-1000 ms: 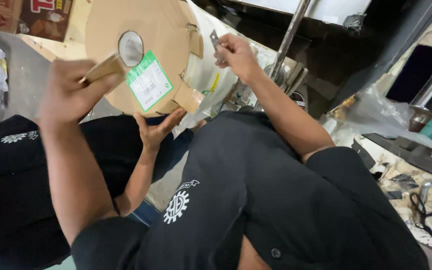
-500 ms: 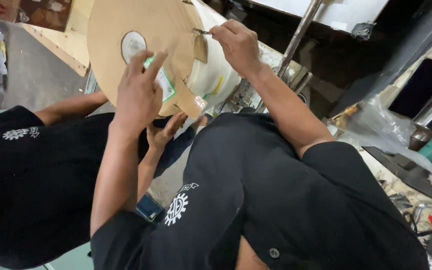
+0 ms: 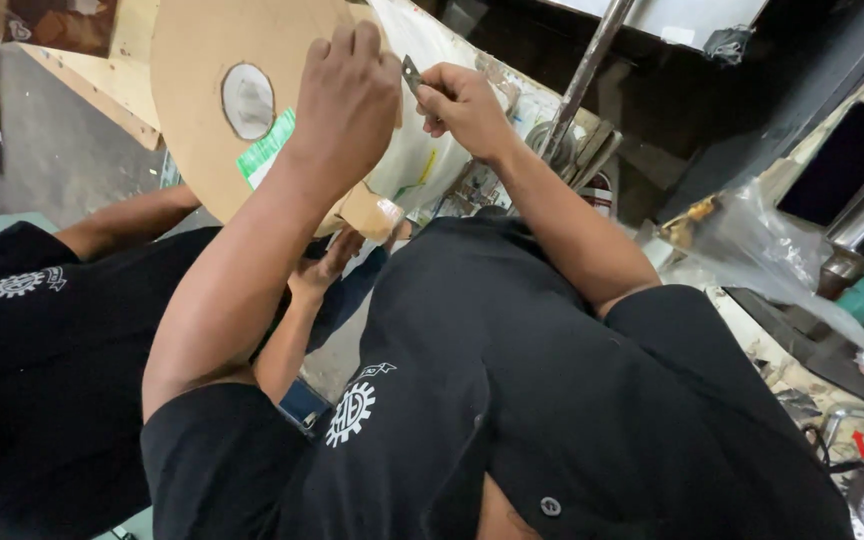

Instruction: Unpacking a large roll of label materials from cardboard and plastic protective packaging using a small blade.

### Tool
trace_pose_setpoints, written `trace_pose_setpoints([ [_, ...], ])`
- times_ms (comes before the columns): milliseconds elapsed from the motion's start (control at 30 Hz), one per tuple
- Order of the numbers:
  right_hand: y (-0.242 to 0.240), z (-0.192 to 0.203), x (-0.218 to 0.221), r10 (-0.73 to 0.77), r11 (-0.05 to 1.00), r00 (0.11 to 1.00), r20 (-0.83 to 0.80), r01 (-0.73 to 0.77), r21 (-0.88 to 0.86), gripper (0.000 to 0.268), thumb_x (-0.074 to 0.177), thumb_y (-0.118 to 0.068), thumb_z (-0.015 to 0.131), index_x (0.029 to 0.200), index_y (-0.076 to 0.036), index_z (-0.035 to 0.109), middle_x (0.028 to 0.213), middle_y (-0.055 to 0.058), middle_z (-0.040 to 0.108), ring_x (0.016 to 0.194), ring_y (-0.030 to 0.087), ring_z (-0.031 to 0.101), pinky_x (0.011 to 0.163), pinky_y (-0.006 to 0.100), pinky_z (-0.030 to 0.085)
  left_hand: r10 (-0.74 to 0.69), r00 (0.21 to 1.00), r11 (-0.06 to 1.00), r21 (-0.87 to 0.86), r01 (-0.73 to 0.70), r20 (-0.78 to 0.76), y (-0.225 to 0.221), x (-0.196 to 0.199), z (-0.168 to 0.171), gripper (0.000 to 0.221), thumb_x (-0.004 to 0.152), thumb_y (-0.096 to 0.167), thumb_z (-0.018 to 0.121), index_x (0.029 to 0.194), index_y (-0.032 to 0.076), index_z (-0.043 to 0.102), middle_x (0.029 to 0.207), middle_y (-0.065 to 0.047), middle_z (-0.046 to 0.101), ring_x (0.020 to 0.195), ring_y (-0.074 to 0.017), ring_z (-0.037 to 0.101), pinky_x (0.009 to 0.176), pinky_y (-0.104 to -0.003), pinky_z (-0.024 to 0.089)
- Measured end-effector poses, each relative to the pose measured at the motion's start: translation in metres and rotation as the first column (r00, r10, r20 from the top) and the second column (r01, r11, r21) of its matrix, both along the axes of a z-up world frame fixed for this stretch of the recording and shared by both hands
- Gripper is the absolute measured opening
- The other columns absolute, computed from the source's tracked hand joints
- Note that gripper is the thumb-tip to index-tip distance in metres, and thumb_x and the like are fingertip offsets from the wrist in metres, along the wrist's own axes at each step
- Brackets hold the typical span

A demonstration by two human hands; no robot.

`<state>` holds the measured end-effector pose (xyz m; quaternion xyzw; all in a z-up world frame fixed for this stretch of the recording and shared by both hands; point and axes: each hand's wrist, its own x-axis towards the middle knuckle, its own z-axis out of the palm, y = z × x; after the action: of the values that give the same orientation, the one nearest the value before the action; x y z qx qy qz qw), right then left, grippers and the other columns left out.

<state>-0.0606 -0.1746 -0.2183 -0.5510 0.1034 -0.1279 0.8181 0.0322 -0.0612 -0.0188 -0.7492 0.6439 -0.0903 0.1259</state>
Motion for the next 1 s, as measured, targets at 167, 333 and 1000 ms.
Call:
trace_pose_setpoints([
  [167,-0.003,0.010,-0.006,0.118,0.983,0.993,0.015,-0.119,0.137,0.016,0.107,-0.016,0.061,0.111,-0.001,0.065,0.088,0.001,0.068,0.071,0.008,0.067,0.064,0.025,0.057,0.055,0.996,0.998,0.004,-0.055,-0.070,-0.013,0.017,-0.012,0.031,0.078,0.022,0.075,0.096,-0.003,0.067,0.103,-0.019,0.059,0.099,-0.0342,0.058,0.081,-0.043,0.046],
  [333,-0.004,0.009,-0.016,0.269,0.953,0.963,0.023,-0.270,0.140,0.017,0.104,-0.017,0.063,0.111,-0.002,0.066,0.086,0.000,0.068,0.073,0.007,0.065,0.067,0.026,0.057,0.119,0.992,0.989,0.089,-0.115,-0.051,-0.024,0.019,-0.013,0.026,0.066,0.018,0.073,0.083,0.000,0.068,0.093,-0.019,0.064,0.094,-0.0358,0.062,0.077,-0.045,0.049],
  [1000,-0.021,0.030,0.002,0.179,0.914,0.971,0.157,-0.224,0.339,0.020,0.107,-0.012,0.058,0.126,-0.009,0.054,0.102,0.009,0.068,0.085,0.019,0.069,0.079,0.036,0.060,0.181,0.145,0.738,0.037,-0.674,-0.973,0.151,-0.058,0.068,0.012,0.101,-0.001,0.061,0.111,0.003,0.056,0.116,-0.009,0.068,0.112,-0.0153,0.067,0.097,-0.028,0.053],
])
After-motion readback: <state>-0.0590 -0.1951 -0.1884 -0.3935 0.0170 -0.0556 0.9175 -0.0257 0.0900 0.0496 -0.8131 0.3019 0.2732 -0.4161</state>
